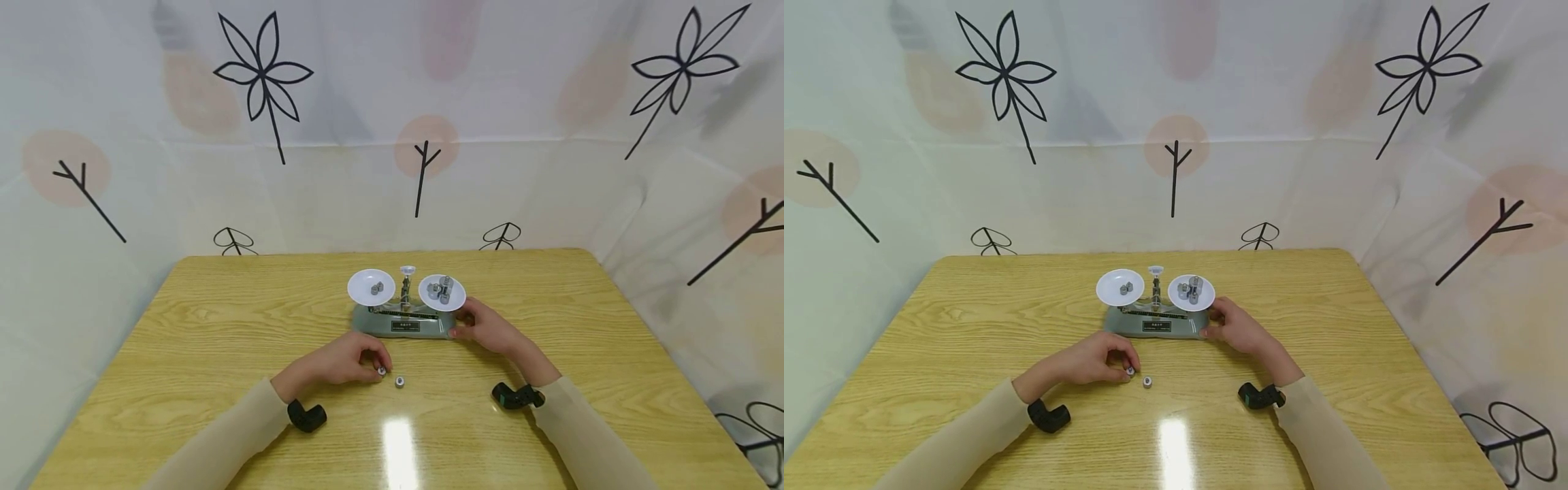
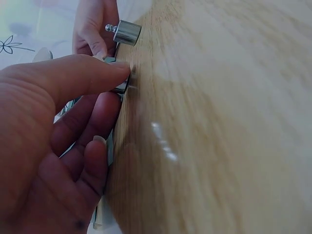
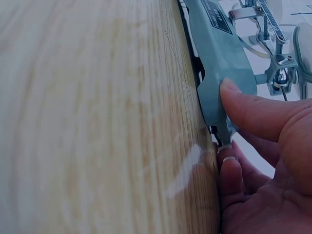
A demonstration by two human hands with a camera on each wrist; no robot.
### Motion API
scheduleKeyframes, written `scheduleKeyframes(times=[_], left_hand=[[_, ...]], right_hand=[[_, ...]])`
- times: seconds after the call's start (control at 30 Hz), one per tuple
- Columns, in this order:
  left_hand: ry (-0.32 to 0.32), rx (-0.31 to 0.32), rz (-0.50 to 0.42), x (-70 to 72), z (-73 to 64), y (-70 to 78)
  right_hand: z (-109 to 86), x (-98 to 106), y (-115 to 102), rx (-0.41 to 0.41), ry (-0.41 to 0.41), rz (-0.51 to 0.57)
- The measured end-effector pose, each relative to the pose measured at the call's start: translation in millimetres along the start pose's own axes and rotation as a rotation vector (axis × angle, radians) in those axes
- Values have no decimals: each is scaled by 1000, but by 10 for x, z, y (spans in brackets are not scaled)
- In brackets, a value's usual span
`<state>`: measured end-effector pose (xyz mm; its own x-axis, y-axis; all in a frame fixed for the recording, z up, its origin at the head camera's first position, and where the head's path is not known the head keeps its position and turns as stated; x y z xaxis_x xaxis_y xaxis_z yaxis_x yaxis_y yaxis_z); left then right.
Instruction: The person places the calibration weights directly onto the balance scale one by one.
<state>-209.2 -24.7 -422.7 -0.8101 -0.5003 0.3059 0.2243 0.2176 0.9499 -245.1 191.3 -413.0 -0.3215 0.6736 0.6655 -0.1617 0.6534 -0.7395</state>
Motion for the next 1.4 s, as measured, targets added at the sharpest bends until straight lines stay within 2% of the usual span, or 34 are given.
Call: scheduleKeyframes(times=[0.13, 0.6, 0.93, 1.03, 1.27, 1.4], left_hand=[[18, 15, 13, 13, -12, 2], [46, -7, -50, 70, -50, 27], [86, -25, 50, 171, -84, 108], [92, -32, 67, 197, -100, 122], [93, -63, 58, 237, -132, 156], [102, -78, 39, 266, -152, 171]], right_hand=[[-71, 47, -201, 2, -10, 8], [-82, 47, -220, 10, -12, 26], [-102, 68, -224, 16, -8, 14], [-86, 50, -188, 22, -8, 19], [45, -39, 150, 12, 7, -29], [60, -38, 183, 12, 14, -11]])
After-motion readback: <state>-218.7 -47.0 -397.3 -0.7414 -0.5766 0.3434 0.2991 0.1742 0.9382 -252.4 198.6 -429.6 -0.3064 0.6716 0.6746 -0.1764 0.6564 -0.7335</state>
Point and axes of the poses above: each hand's wrist, its own z-axis towards the middle knuckle, its own x-axis out of the back of the hand, y = z × x, the point moved 9 cm from there along z, towards the middle knuckle, and after that the axes turned 11 degrees about -z, right-handed, at the moved point
